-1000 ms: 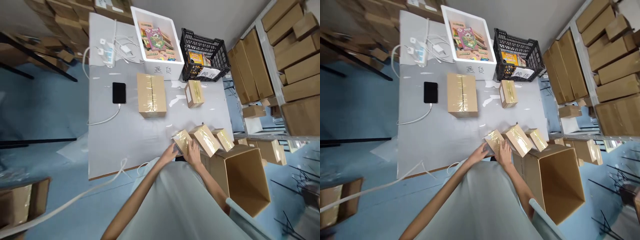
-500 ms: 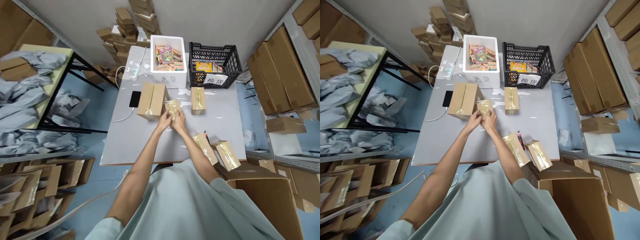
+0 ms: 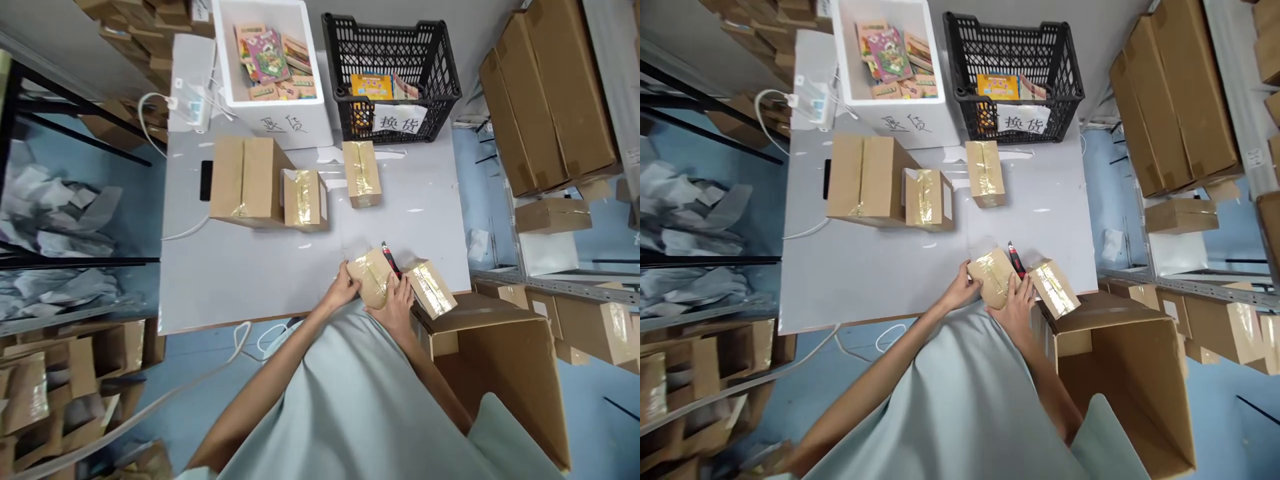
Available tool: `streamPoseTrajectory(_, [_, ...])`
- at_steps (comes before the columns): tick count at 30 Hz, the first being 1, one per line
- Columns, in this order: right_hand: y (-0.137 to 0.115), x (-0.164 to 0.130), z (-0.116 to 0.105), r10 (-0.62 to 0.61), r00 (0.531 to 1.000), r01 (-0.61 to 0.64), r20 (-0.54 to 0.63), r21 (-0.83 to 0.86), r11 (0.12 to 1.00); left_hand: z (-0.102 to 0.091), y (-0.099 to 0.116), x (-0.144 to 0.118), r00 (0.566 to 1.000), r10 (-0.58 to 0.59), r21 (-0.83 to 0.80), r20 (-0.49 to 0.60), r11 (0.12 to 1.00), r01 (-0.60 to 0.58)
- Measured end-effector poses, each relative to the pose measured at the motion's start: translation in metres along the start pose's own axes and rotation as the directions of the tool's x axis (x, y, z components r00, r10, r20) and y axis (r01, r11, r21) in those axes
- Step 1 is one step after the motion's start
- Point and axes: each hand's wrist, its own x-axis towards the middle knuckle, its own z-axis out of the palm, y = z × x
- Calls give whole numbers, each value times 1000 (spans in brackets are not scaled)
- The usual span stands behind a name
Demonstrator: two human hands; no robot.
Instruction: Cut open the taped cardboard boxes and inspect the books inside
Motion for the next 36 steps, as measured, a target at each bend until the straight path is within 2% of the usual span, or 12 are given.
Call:
streamPoseTrajectory(3, [-26,9,-4,-20,1000,20,1,-38,999,-7,17,10,998,-66,139,-13,988,67])
streamPoseTrajectory(5, [-37,19,-17,-39,999,39,-18,-22,999,-12,34,14,998,-53,128,-38,990,57])
streamPoseTrajectory(8, [-36,31,-54,16,989,-9,-146,47,999,-17,71,17,996,67,-33,-52,997,-69])
streamPoseTrajectory(11, [-26,57,-104,134,928,-87,-347,147,985,-16,114,25,963,258,-172,-73,948,-267])
streamPoseTrajectory(15, [-38,147,-163,224,825,-123,-519,222,967,-17,149,41,933,323,-130,-159,930,-344])
streamPoseTrajectory(19, [-78,262,-194,293,803,-179,-519,259,949,-30,141,51,963,160,-150,-217,969,-195])
streamPoseTrajectory(22, [-98,325,-197,308,842,-205,-442,266,942,-48,123,55,968,-21,-187,-248,982,-26])
streamPoseTrajectory(25, [-99,346,-181,231,897,-150,-378,232,961,-67,104,57,947,-132,-223,-293,972,66])
streamPoseTrajectory(30, [-57,302,-135,47,920,23,-390,174,985,-119,69,54,852,-333,-352,-404,916,192])
streamPoseTrajectory(32, [-32,276,-121,109,900,-2,-422,245,969,-157,57,57,784,-383,-403,-488,896,186])
streamPoseTrajectory(34, [-11,259,-112,205,892,-47,-402,368,929,-201,48,65,678,-386,-465,-626,882,73])
streamPoseTrajectory(36, [1,253,-108,280,909,-107,-309,477,873,-243,43,78,642,-385,-510,-663,860,-10])
